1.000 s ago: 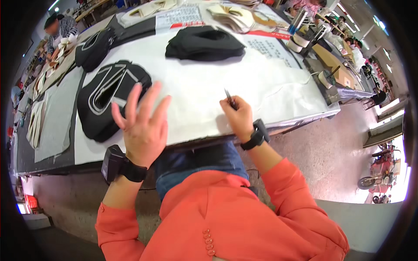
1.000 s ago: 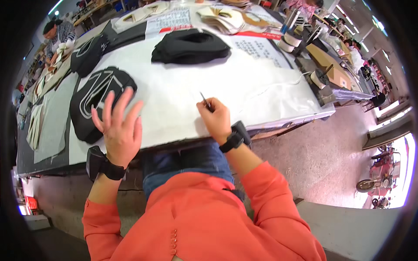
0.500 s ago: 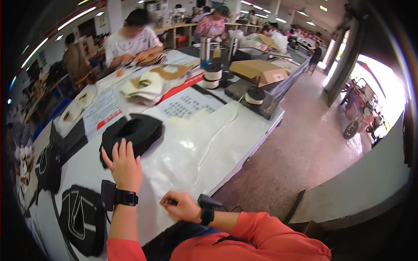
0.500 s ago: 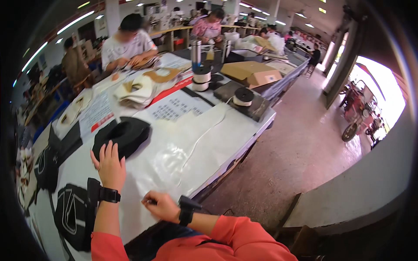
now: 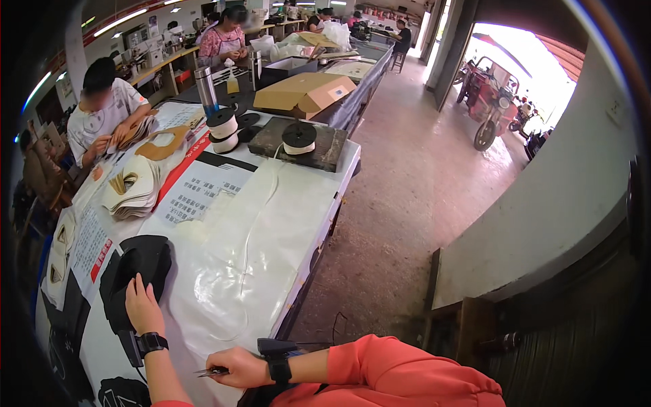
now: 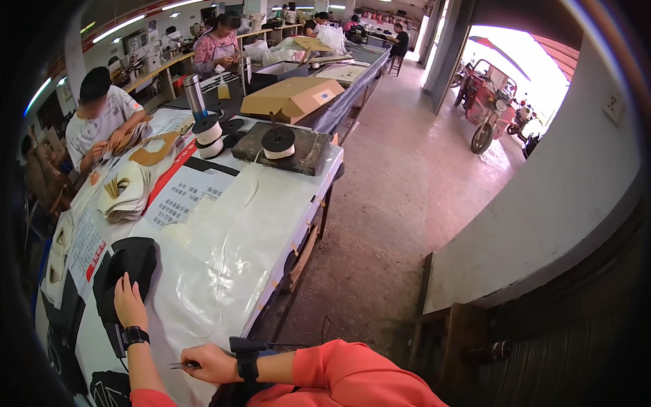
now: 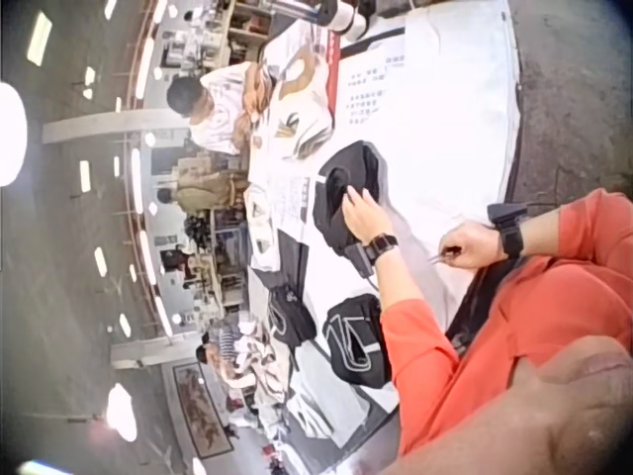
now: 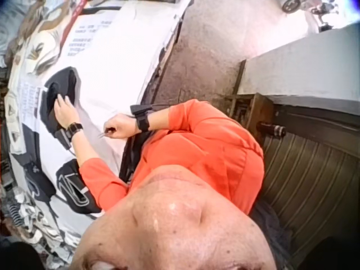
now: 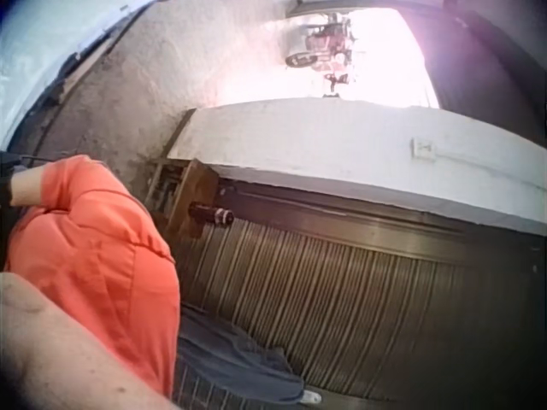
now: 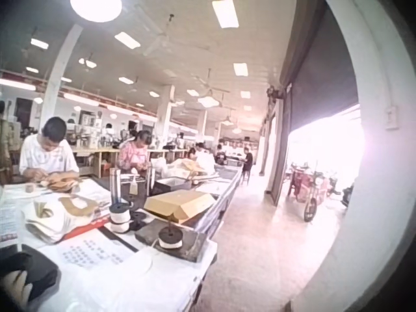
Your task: The person is using small scissors or snips to trim the edges and excess material from shoe upper components.
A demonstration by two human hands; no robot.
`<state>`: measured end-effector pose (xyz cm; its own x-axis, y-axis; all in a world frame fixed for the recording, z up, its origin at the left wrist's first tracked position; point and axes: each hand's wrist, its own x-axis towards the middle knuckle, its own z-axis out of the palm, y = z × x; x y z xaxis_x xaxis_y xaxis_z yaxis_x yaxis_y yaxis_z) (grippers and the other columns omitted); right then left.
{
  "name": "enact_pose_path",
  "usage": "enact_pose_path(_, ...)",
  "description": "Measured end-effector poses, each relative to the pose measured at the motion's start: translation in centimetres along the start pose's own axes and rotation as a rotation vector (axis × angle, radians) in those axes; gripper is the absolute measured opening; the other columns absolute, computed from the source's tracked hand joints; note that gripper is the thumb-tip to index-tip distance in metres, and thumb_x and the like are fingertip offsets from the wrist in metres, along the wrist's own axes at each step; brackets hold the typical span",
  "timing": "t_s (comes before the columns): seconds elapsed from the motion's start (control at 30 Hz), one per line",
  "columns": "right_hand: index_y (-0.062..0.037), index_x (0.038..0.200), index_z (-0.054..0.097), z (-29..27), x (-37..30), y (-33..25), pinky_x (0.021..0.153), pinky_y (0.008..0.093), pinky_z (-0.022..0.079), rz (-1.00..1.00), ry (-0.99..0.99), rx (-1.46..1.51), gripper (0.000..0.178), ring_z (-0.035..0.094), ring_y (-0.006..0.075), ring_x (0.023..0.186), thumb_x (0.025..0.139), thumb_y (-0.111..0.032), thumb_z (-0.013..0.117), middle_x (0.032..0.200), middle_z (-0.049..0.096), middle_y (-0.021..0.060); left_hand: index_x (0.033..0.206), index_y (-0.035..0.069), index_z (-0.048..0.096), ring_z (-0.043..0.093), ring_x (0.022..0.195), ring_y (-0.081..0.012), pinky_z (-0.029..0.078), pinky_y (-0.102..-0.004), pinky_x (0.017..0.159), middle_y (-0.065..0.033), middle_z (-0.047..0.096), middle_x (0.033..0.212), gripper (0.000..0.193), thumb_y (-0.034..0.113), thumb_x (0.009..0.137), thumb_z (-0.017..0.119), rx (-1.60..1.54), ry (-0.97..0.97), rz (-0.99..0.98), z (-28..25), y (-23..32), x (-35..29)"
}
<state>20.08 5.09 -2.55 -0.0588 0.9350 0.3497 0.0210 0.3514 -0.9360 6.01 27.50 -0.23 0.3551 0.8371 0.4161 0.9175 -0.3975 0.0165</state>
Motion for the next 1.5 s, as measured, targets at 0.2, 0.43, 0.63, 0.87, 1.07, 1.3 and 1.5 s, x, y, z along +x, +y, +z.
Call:
enact_pose_path(0.2, -0.0021, 0.096, 0.063, 0.9, 0.2, -0.2, 0.064, 0.0423, 0.049, 0.03, -0.016, -0.01, 0.013, 0.064, 0.0364, 0.072, 0.087, -0.009, 0.07, 0.081, 0.066, 0.017, 0.124, -0.003, 0.065, 0.064, 0.114, -0.0391, 0.051, -0.0434, 0.098, -0.0237, 0.068, 0.121, 0.039, 0.027, 0.109, 0.044, -0.301, 0.056, -0.039, -1.0, -2.9, -0.1)
enact_pose_path(0.43, -0.0032, 0.098, 0.066, 1.2, -0.1, 0.0, 0.062, 0.0377, 0.05, 0.055, -0.027, -0.058, 0.013, 0.064, 0.0282, 0.068, 0.089, -0.01, 0.073, 0.079, 0.066, 0.0142, 0.13, 0.003, 0.064, 0.068, 0.108, -0.0398, 0.054, -0.0415, 0.09, -0.0201, 0.071, 0.119, 0.033, 0.022, 0.107, 0.05, -0.43, 0.415, -0.276, -5.4, -3.2, -2.1)
enact_pose_path(0.63, -0.0018, 0.1, 0.065, 0.6, -0.6, 1.1, 0.065, 0.035, 0.052, -0.025, 0.15, -0.027, 0.014, 0.064, 0.025, 0.069, 0.091, -0.01, 0.072, 0.079, 0.066, 0.0142, 0.119, -0.005, 0.069, 0.069, 0.1, -0.0376, 0.053, -0.0406, 0.091, -0.0227, 0.072, 0.108, 0.027, 0.011, 0.098, 0.064, -0.42, 0.244, -0.034, -9.2, 1.1, -9.1)
enact_pose_path(0.87, -0.001, 0.092, 0.058, 1.2, 0.4, 0.6, 0.062, 0.0426, 0.045, -0.022, 0.112, -0.065, 0.016, 0.056, 0.0399, 0.071, 0.093, -0.014, 0.067, 0.078, 0.058, 0.0201, 0.106, 0.004, 0.076, 0.063, 0.115, -0.0376, 0.047, -0.0476, 0.101, -0.016, 0.073, 0.117, 0.02, 0.016, 0.096, 0.064, -0.113, -0.057, 0.162, -12.5, 3.6, -23.2)
enact_pose_path(1.07, -0.0014, 0.088, 0.056, 1.3, 0.0, 0.4, 0.058, 0.0438, 0.044, -0.027, 0.171, -0.09, 0.02, 0.056, 0.0397, 0.065, 0.095, -0.017, 0.068, 0.072, 0.059, 0.0196, 0.12, -0.001, 0.07, 0.058, 0.123, -0.0432, 0.044, -0.0493, 0.108, -0.0225, 0.065, 0.13, 0.027, 0.009, 0.097, 0.061, -0.274, -0.034, -0.038, -12.4, 6.3, -25.2)
enact_pose_path(1.3, -0.0008, 0.091, 0.058, 1.0, 0.5, -0.5, 0.06, 0.0442, 0.045, 0.072, 0.11, -0.094, 0.019, 0.058, 0.0403, 0.068, 0.096, -0.017, 0.066, 0.073, 0.059, 0.0207, 0.123, -0.001, 0.069, 0.057, 0.124, -0.0438, 0.045, -0.0492, 0.107, -0.0227, 0.065, 0.132, 0.028, 0.007, 0.097, 0.059, -0.233, 0.012, -0.073, -12.5, 6.8, -25.6)
enact_pose_path(1.5, -0.008, 0.098, 0.062, -3.6, 1.5, -0.2, 0.079, 0.043, 0.054, -0.092, 0.068, -0.564, 0.019, 0.066, 0.033, 0.085, 0.087, -0.02, 0.072, 0.099, 0.066, 0.0108, 0.125, 0.0, 0.069, 0.058, 0.123, -0.0449, 0.045, -0.0496, 0.108, -0.0234, 0.065, 0.132, 0.031, 0.011, 0.098, 0.059, -0.227, -0.001, -0.048, -12.5, 6.6, -25.5)
